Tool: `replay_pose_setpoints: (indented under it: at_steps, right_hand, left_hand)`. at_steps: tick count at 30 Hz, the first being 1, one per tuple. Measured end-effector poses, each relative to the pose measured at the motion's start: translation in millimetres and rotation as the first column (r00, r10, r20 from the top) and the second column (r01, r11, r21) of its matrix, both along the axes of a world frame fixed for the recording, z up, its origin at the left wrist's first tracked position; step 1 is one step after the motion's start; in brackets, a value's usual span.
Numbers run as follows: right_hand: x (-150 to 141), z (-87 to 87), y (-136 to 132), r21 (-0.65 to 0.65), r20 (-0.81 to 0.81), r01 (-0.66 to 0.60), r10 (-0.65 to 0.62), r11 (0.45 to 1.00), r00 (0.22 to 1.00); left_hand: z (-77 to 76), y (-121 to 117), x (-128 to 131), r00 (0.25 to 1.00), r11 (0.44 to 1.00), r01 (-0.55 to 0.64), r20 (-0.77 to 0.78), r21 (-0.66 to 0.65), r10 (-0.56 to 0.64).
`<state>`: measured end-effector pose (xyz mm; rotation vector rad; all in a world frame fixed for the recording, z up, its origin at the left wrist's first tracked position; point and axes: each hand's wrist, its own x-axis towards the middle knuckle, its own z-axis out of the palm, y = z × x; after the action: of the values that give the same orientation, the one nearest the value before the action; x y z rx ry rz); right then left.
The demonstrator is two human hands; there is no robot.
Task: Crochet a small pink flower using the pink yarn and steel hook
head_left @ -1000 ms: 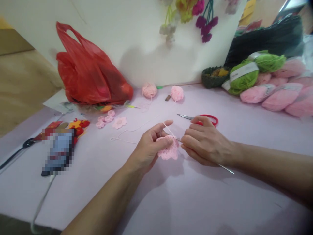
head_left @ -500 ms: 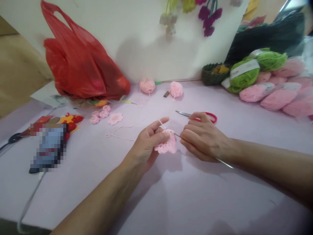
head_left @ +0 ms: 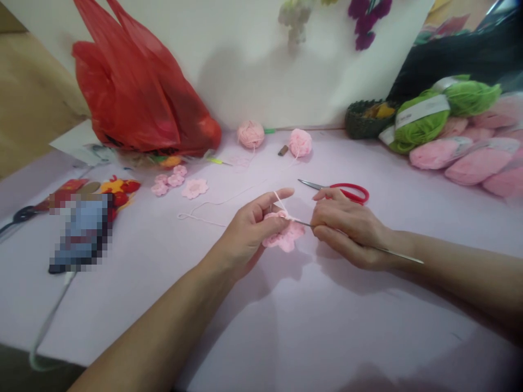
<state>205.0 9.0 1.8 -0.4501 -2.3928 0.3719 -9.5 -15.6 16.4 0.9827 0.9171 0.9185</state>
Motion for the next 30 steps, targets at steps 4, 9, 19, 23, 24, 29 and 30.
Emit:
replay_pose_setpoints:
  at_steps: [4, 9, 19, 23, 24, 29, 30]
  right_hand:
    - [-0.1, -4.8, 0.6, 0.034, 0.01, 0.051, -0.051, 0.998, 0.999]
    - [-1.8, -3.4, 0.6, -0.014, 0.004, 0.114, -0.114, 0.993, 0.993]
    - [-3.7, -3.4, -1.5, -0.017, -0.026, 0.071, -0.071, 0.997, 0.997]
    - [-4.9, -6.0, -3.8, -0.005, 0.009, 0.075, -0.075, 0.997, 0.997]
    - [-5.3, -6.4, -4.2, -0.001, 0.012, 0.083, -0.083, 0.997, 0.996]
    - [-6.3, -6.7, -4.6, 0.041, 0.002, 0.114, -0.115, 0.993, 0.993]
    - [-6.1, -6.6, -4.5, 0.045, 0.008, 0.115, -0.115, 0.992, 0.993]
  left_hand:
    - [-2.2, -1.9, 1.1, 0.997, 0.997, 0.075, -0.002, -0.007, -0.075]
    - [-3.5, -1.0, 0.6, 0.999, 0.998, 0.053, -0.014, 0.016, -0.053]
    - [-6.5, 0.6, 2.1, 0.996, 0.997, 0.062, -0.075, 0.047, -0.058]
    - [-7.0, -0.7, 5.3, 0.998, 0.999, 0.052, -0.036, 0.014, -0.052]
    - [-6.4, -1.0, 5.9, 0.998, 0.999, 0.047, -0.03, 0.013, -0.046]
    - [-3.9, -1.4, 5.7, 0.998, 0.999, 0.011, -0.069, 0.043, -0.008]
    - [-3.9, -1.2, 5.2, 0.997, 0.999, 0.012, -0.074, 0.051, -0.008]
